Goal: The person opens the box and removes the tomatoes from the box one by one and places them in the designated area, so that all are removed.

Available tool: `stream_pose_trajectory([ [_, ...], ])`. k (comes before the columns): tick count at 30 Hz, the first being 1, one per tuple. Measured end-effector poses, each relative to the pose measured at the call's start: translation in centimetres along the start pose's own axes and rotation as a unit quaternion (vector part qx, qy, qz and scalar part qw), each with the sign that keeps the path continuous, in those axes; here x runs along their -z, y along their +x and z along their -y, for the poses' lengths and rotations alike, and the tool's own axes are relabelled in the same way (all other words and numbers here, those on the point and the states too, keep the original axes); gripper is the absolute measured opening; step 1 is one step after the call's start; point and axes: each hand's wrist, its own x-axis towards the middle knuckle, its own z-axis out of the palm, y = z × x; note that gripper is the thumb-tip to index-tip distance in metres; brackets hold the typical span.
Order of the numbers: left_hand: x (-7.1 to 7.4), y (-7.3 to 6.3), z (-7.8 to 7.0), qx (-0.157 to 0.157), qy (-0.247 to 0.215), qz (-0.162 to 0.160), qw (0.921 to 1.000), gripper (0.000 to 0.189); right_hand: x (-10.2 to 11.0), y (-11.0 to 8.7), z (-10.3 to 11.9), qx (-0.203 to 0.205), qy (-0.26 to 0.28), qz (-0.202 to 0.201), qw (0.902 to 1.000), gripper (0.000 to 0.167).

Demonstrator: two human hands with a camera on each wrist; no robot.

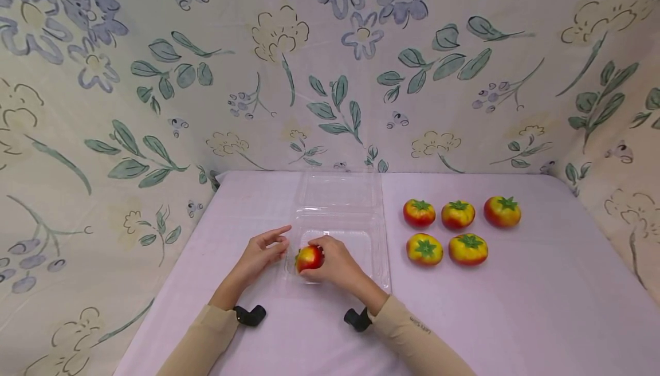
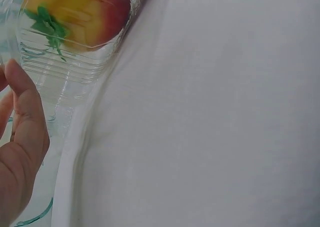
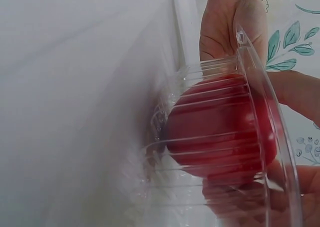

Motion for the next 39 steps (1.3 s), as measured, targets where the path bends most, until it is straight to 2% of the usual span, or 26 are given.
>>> stream_pose_trajectory([
  [10,0.0,-0.1,0.0,0.003,-0.003,-0.004,1.0,0.046,0.8,0.1,-0.2,-0.013,0.014,0.026,0.9995,0.061],
  [15,0.0,-0.1,-0.1,0.006,-0.003,-0.006,1.0,0.046,1.2,0.0,-0.4,-0.02,0.033,0.027,0.9989,0.059],
  [24,-0.1,-0.2,-0.2,0.007,-0.007,-0.005,0.9999,0.048,1.8,-0.5,-0.6,-0.073,0.068,0.014,0.9949,0.059],
  [32,-0.1,-0.2,-0.4,0.01,-0.014,0.001,0.9999,0.049,2.5,-0.8,-1.0,-0.067,0.097,0.001,0.993,0.057],
  [39,-0.1,-0.1,-0.4,0.011,-0.023,0.001,0.9997,0.049,3.4,-1.0,-1.2,-0.043,0.133,-0.014,0.9901,0.054],
])
